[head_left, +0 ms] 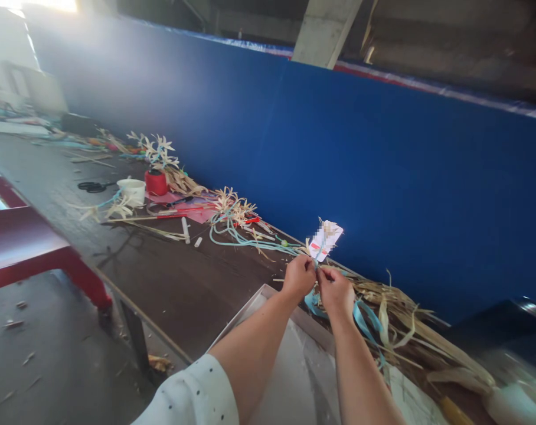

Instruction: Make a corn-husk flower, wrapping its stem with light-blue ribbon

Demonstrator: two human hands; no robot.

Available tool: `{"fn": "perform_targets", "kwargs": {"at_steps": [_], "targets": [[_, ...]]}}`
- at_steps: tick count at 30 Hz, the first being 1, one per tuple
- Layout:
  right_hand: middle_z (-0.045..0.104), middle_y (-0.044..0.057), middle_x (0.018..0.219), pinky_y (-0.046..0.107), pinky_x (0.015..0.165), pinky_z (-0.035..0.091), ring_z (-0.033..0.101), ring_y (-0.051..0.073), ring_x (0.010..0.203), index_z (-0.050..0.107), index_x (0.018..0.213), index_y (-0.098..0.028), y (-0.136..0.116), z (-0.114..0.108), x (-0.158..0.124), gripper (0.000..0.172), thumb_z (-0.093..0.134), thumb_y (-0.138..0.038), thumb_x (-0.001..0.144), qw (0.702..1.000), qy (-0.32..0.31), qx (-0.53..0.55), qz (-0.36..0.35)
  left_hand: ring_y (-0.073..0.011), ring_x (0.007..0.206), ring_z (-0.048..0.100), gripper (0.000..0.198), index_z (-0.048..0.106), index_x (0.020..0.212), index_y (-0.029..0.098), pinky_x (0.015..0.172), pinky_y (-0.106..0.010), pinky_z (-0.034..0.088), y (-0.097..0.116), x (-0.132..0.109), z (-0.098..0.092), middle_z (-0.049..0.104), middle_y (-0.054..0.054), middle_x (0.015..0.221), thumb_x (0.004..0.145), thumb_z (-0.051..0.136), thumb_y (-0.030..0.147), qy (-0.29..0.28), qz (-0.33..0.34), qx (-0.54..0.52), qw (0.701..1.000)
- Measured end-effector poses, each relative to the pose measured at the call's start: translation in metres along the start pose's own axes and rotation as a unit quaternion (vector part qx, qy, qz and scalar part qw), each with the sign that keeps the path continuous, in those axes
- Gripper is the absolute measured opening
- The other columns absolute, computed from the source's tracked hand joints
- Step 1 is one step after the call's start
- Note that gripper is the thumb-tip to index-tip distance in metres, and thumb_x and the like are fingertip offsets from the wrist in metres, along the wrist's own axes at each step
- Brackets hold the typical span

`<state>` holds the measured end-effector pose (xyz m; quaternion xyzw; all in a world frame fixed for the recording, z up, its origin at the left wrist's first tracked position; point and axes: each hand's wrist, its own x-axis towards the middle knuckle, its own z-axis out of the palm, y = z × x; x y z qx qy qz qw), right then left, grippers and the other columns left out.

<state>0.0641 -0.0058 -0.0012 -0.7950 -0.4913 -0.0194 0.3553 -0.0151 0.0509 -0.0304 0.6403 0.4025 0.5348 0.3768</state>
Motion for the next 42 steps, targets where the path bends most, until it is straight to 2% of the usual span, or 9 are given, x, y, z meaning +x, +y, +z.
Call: {"fn": "perform_targets", "kwargs": {"at_steps": [7,13,15,18,21,25,31,35,42], "targets": [[0.067,0.003,0.081,0.028,0.069,0.038,0.059,0.021,0.079,0.068,0.082,-0.023,0.006,0.002,0.002,0.031,0.048,-0.045,0.073,0.999,-0.022,0.027,0.042,-0.0121,0.069,0.052,0.017,0.058,0.070,0.016,0.064,-0.022,0.037,0.002,-0.001,-0.001,0.060,-0.002,0.072,0.077,0.043,0.019,-0.018,0.044,0.027,0.999],[0.065,0.005,0.084,0.031,0.072,0.039,0.058,0.023,0.080,0.064,0.087,-0.019,0.011,0.000,0.000,0.033,0.051,-0.044,0.071,0.997,-0.032,0.041,0.053,-0.0120,0.069,0.053,0.017,0.057,0.068,0.017,0.063,-0.021,0.036,0.003,-0.002,-0.003,0.060,-0.002,0.071,0.077,0.043,0.019,-0.019,0.046,0.027,0.998],[0.064,0.007,0.087,0.031,0.072,0.039,0.057,0.022,0.080,0.059,0.099,-0.016,0.013,-0.002,-0.003,0.039,0.054,-0.038,0.068,0.997,-0.006,0.045,0.057,-0.0118,0.067,0.052,0.016,0.057,0.068,0.017,0.062,-0.021,0.036,0.003,-0.002,-0.004,0.059,-0.001,0.069,0.076,0.042,0.019,-0.023,0.048,0.025,0.998],[0.060,0.008,0.095,0.030,0.073,0.040,0.055,0.019,0.077,0.050,0.117,-0.013,0.012,-0.009,-0.011,0.055,0.057,-0.029,0.064,0.994,0.093,0.050,0.011,-0.0114,0.065,0.051,0.016,0.056,0.069,0.017,0.060,-0.021,0.035,0.000,-0.003,-0.002,0.058,-0.001,0.067,0.076,0.042,0.019,-0.022,0.041,0.021,0.999],[0.057,0.007,0.101,0.028,0.071,0.040,0.053,0.015,0.071,0.051,0.119,-0.020,0.007,-0.019,-0.018,0.050,0.055,-0.025,0.069,0.982,0.171,0.024,-0.074,-0.0108,0.063,0.049,0.018,0.055,0.068,0.017,0.058,-0.020,0.034,-0.003,-0.003,0.001,0.057,0.000,0.066,0.077,0.040,0.019,-0.022,0.039,0.013,0.999],[0.056,0.004,0.099,0.027,0.068,0.038,0.053,0.014,0.074,0.062,0.107,-0.028,0.001,-0.027,-0.018,0.032,0.054,-0.033,0.076,0.982,0.134,-0.057,-0.122,-0.0104,0.064,0.049,0.018,0.056,0.069,0.017,0.059,-0.020,0.034,-0.002,-0.003,0.001,0.058,0.000,0.067,0.077,0.040,0.018,-0.020,0.046,0.015,0.999],[0.054,0.000,0.102,0.024,0.060,0.035,0.054,0.014,0.079,0.060,0.110,-0.037,0.000,-0.021,-0.010,0.031,0.053,-0.037,0.080,0.987,0.064,-0.113,-0.092,-0.0104,0.063,0.048,0.016,0.057,0.071,0.017,0.057,-0.019,0.033,0.000,-0.004,0.001,0.058,0.000,0.068,0.077,0.042,0.019,-0.023,0.034,0.021,0.999],[0.056,0.001,0.099,0.024,0.065,0.036,0.053,0.013,0.082,0.063,0.104,-0.033,0.001,-0.016,-0.008,0.027,0.047,-0.037,0.083,0.990,0.047,-0.106,-0.084,-0.0105,0.065,0.049,0.017,0.058,0.072,0.016,0.060,-0.020,0.035,0.000,-0.005,0.000,0.059,-0.001,0.070,0.078,0.043,0.020,-0.020,0.042,0.020,0.999],[0.059,0.003,0.100,0.026,0.065,0.036,0.055,0.017,0.083,0.067,0.097,-0.027,-0.006,-0.011,-0.010,0.031,0.045,-0.042,0.082,0.995,0.028,-0.097,-0.028,-0.0113,0.066,0.050,0.017,0.059,0.072,0.017,0.061,-0.021,0.036,0.002,-0.005,-0.002,0.059,-0.001,0.070,0.078,0.043,0.020,-0.028,0.043,0.033,0.998]]}}
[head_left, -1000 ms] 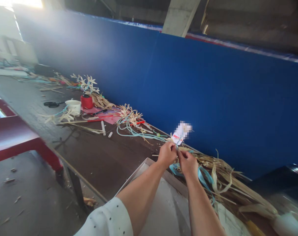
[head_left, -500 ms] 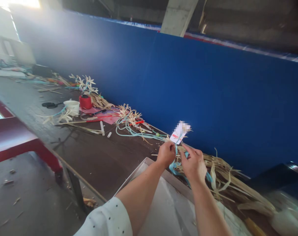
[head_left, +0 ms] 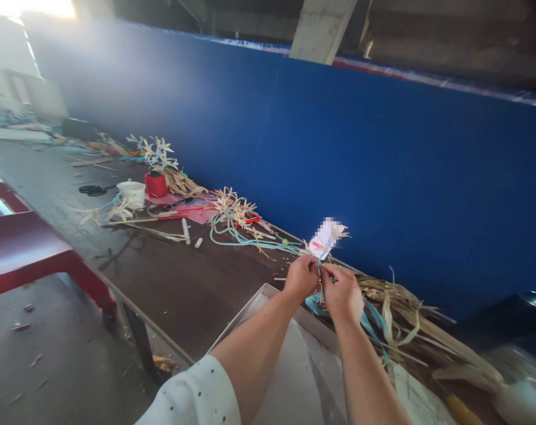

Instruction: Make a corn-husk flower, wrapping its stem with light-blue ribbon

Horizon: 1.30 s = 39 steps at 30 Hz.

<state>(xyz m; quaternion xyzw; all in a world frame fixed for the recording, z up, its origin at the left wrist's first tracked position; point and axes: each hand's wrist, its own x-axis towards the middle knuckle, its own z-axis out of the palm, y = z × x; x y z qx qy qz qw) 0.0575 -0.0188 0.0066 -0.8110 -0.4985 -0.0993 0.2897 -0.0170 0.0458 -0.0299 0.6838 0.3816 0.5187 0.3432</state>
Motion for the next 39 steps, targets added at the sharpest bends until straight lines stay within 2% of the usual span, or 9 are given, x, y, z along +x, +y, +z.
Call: {"fn": "perform_targets", "kwargs": {"at_steps": [7,15,26,39], "targets": [[0.059,0.004,0.097,0.027,0.059,0.034,0.055,0.019,0.080,0.068,0.090,-0.031,-0.007,-0.001,-0.001,0.034,0.041,-0.049,0.080,0.997,-0.036,-0.044,0.049,-0.0112,0.066,0.051,0.019,0.058,0.071,0.016,0.061,-0.021,0.036,-0.001,0.001,0.000,0.059,-0.001,0.070,0.078,0.042,0.021,-0.009,-0.007,-0.004,1.000],[0.060,0.004,0.098,0.026,0.059,0.034,0.055,0.019,0.079,0.069,0.084,-0.028,-0.011,-0.004,0.000,0.035,0.040,-0.047,0.080,0.995,-0.048,-0.064,0.059,-0.0116,0.067,0.051,0.019,0.059,0.071,0.016,0.063,-0.021,0.037,0.001,0.000,0.000,0.060,-0.002,0.071,0.078,0.042,0.020,-0.010,0.000,0.007,1.000],[0.059,0.005,0.102,0.025,0.055,0.033,0.056,0.017,0.078,0.070,0.081,-0.027,-0.014,-0.010,0.006,0.030,0.042,-0.038,0.079,0.993,-0.059,-0.094,0.031,-0.0121,0.069,0.053,0.020,0.062,0.074,0.017,0.065,-0.021,0.038,0.003,0.001,-0.003,0.062,-0.002,0.074,0.078,0.043,0.021,-0.018,0.009,0.008,1.000],[0.064,0.008,0.091,0.026,0.051,0.031,0.057,0.019,0.071,0.071,0.075,-0.027,-0.016,-0.014,0.016,0.031,0.041,-0.034,0.074,0.988,-0.087,-0.127,0.023,-0.0121,0.067,0.051,0.021,0.063,0.071,0.016,0.062,-0.022,0.036,0.003,0.002,-0.002,0.062,-0.003,0.073,0.079,0.045,0.024,-0.028,0.022,0.026,0.999]]}}
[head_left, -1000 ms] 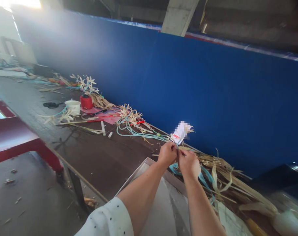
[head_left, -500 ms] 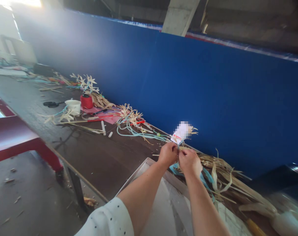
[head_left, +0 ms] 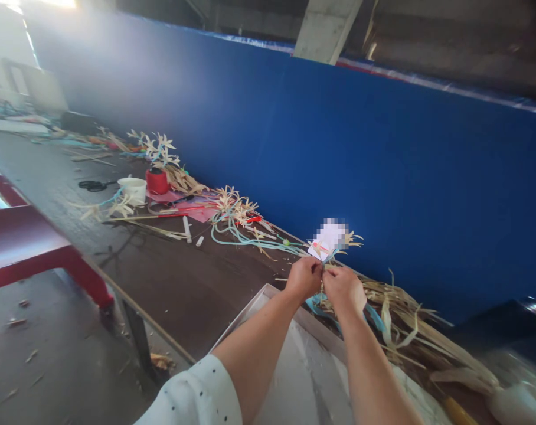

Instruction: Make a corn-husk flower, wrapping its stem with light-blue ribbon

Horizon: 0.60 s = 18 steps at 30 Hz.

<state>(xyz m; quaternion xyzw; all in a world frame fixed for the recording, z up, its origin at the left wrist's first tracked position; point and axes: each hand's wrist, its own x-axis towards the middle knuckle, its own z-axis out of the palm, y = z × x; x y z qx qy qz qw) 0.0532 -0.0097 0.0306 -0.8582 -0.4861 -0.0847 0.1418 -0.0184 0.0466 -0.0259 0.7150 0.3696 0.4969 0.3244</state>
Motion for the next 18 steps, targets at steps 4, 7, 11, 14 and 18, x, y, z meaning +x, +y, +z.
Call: {"fn": "perform_targets", "kwargs": {"at_steps": [4,7,11,14,18], "targets": [[0.064,0.008,0.091,0.026,0.052,0.032,0.058,0.020,0.070,0.072,0.083,-0.029,0.0003,-0.0013,0.0000,0.032,0.042,-0.036,0.074,1.000,0.003,0.000,0.008,-0.0122,0.065,0.050,0.023,0.063,0.071,0.017,0.059,-0.022,0.035,0.0012,-0.0004,-0.0012,0.061,-0.003,0.070,0.080,0.044,0.025,-0.007,0.004,0.005,1.000],[0.065,0.009,0.090,0.027,0.052,0.032,0.058,0.021,0.071,0.072,0.084,-0.029,0.0005,-0.0024,-0.0004,0.033,0.041,-0.037,0.074,1.000,-0.003,-0.002,0.009,-0.0118,0.064,0.050,0.025,0.063,0.069,0.016,0.058,-0.021,0.034,0.0024,-0.0013,-0.0026,0.061,-0.003,0.069,0.081,0.042,0.027,-0.009,0.009,0.003,1.000],[0.065,0.008,0.090,0.027,0.052,0.032,0.059,0.022,0.073,0.072,0.083,-0.029,0.0015,-0.0023,-0.0010,0.034,0.040,-0.039,0.076,1.000,-0.010,-0.007,0.007,-0.0111,0.063,0.049,0.027,0.062,0.069,0.017,0.057,-0.021,0.032,0.0026,-0.0017,-0.0032,0.060,-0.002,0.067,0.082,0.042,0.031,-0.014,0.007,-0.006,1.000],[0.066,0.007,0.090,0.027,0.051,0.030,0.058,0.023,0.073,0.072,0.082,-0.031,0.0021,-0.0020,-0.0025,0.034,0.040,-0.042,0.077,1.000,-0.011,0.000,0.002,-0.0106,0.063,0.049,0.027,0.061,0.068,0.017,0.058,-0.020,0.032,0.0010,-0.0010,-0.0024,0.059,-0.001,0.066,0.081,0.043,0.031,-0.018,-0.003,-0.017,1.000],[0.066,0.007,0.090,0.026,0.052,0.029,0.058,0.021,0.073,0.072,0.082,-0.031,0.0020,-0.0026,-0.0059,0.035,0.041,-0.047,0.078,1.000,-0.002,0.026,-0.014,-0.0099,0.063,0.048,0.025,0.060,0.068,0.017,0.058,-0.020,0.032,-0.0012,0.0001,-0.0012,0.058,0.000,0.066,0.080,0.043,0.029,-0.001,-0.015,-0.031,0.999]]}}
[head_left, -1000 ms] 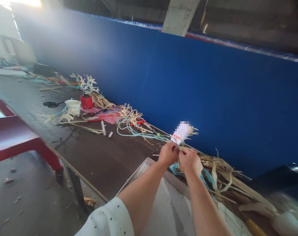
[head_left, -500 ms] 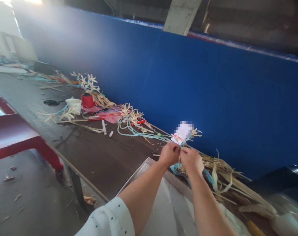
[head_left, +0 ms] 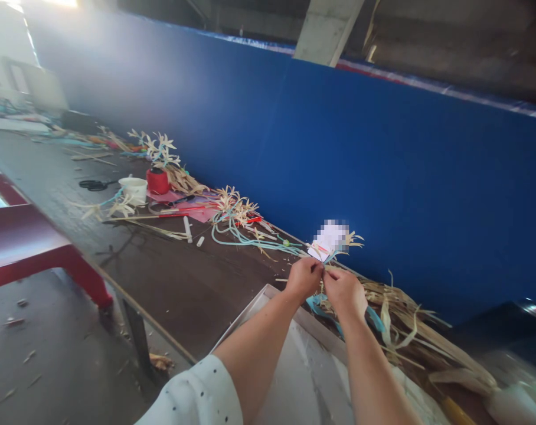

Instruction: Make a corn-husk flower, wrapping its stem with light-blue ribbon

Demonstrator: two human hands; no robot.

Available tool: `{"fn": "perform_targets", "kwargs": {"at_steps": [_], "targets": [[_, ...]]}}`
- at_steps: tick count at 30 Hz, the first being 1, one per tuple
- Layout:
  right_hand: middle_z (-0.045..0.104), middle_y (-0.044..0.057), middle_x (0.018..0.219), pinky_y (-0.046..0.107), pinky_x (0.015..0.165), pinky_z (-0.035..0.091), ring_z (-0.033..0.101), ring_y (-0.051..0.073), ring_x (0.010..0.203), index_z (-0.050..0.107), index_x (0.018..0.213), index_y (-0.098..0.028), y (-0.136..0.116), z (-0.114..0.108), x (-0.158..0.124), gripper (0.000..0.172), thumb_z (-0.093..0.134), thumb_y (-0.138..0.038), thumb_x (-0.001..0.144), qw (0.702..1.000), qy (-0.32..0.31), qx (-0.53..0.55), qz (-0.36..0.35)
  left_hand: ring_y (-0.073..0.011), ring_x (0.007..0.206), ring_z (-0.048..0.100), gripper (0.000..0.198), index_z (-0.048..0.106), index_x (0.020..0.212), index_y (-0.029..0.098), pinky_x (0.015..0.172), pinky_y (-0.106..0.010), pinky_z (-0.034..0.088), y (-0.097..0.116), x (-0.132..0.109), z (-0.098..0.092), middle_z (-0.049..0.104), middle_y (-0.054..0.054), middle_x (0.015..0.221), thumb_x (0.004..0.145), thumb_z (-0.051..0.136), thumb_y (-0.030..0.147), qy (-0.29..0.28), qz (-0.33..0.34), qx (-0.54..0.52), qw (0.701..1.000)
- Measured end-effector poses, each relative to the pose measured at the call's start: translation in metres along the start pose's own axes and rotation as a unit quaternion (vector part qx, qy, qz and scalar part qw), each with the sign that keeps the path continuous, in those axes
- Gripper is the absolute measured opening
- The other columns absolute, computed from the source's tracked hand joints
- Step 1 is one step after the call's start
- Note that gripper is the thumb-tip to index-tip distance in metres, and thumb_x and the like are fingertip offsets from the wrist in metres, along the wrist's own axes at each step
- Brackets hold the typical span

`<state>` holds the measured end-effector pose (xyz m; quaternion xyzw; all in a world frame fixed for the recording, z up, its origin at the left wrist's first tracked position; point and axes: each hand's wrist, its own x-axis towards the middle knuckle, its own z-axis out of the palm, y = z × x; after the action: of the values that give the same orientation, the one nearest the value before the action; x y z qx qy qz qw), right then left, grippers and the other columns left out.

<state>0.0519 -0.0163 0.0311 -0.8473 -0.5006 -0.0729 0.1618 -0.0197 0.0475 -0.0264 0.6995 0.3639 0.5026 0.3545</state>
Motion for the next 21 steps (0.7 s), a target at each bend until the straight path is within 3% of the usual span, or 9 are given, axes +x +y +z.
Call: {"fn": "perform_targets", "kwargs": {"at_steps": [8,12,15,18,21], "targets": [[0.066,0.008,0.092,0.028,0.058,0.033,0.059,0.024,0.078,0.071,0.089,-0.030,0.010,0.006,0.003,0.037,0.041,-0.049,0.079,0.999,-0.017,0.021,-0.027,-0.0096,0.061,0.046,0.025,0.059,0.066,0.016,0.058,-0.020,0.031,0.000,0.000,-0.001,0.056,0.001,0.064,0.080,0.042,0.029,0.000,-0.001,0.000,1.000],[0.068,0.005,0.088,0.028,0.067,0.038,0.060,0.022,0.082,0.068,0.098,-0.027,0.026,0.013,0.003,0.034,0.047,-0.042,0.076,0.990,-0.022,0.123,-0.063,-0.0095,0.060,0.045,0.027,0.059,0.065,0.016,0.055,-0.020,0.030,0.000,-0.001,-0.001,0.056,0.001,0.063,0.081,0.041,0.029,0.012,-0.003,-0.001,1.000],[0.068,0.005,0.082,0.028,0.068,0.041,0.061,0.021,0.077,0.066,0.102,-0.020,0.040,0.018,0.002,0.042,0.056,-0.044,0.069,0.973,0.006,0.229,-0.001,-0.0096,0.060,0.045,0.028,0.060,0.066,0.016,0.055,-0.020,0.030,0.000,-0.001,-0.001,0.055,0.001,0.062,0.081,0.040,0.029,0.014,0.000,-0.001,1.000],[0.068,0.005,0.077,0.028,0.062,0.043,0.060,0.020,0.068,0.067,0.097,-0.017,0.046,0.026,0.004,0.047,0.056,-0.052,0.067,0.936,0.059,0.343,0.063,-0.0097,0.060,0.046,0.027,0.061,0.068,0.016,0.056,-0.020,0.031,0.000,0.000,-0.001,0.056,0.001,0.063,0.081,0.041,0.029,0.008,0.004,-0.008,1.000],[0.068,0.005,0.078,0.026,0.055,0.043,0.059,0.018,0.063,0.068,0.095,-0.017,0.039,0.032,0.008,0.048,0.059,-0.053,0.064,0.902,0.047,0.419,0.089,-0.0097,0.062,0.047,0.026,0.061,0.069,0.016,0.058,-0.020,0.033,0.001,0.000,-0.001,0.057,0.001,0.064,0.081,0.042,0.028,0.004,0.006,-0.013,1.000]]}}
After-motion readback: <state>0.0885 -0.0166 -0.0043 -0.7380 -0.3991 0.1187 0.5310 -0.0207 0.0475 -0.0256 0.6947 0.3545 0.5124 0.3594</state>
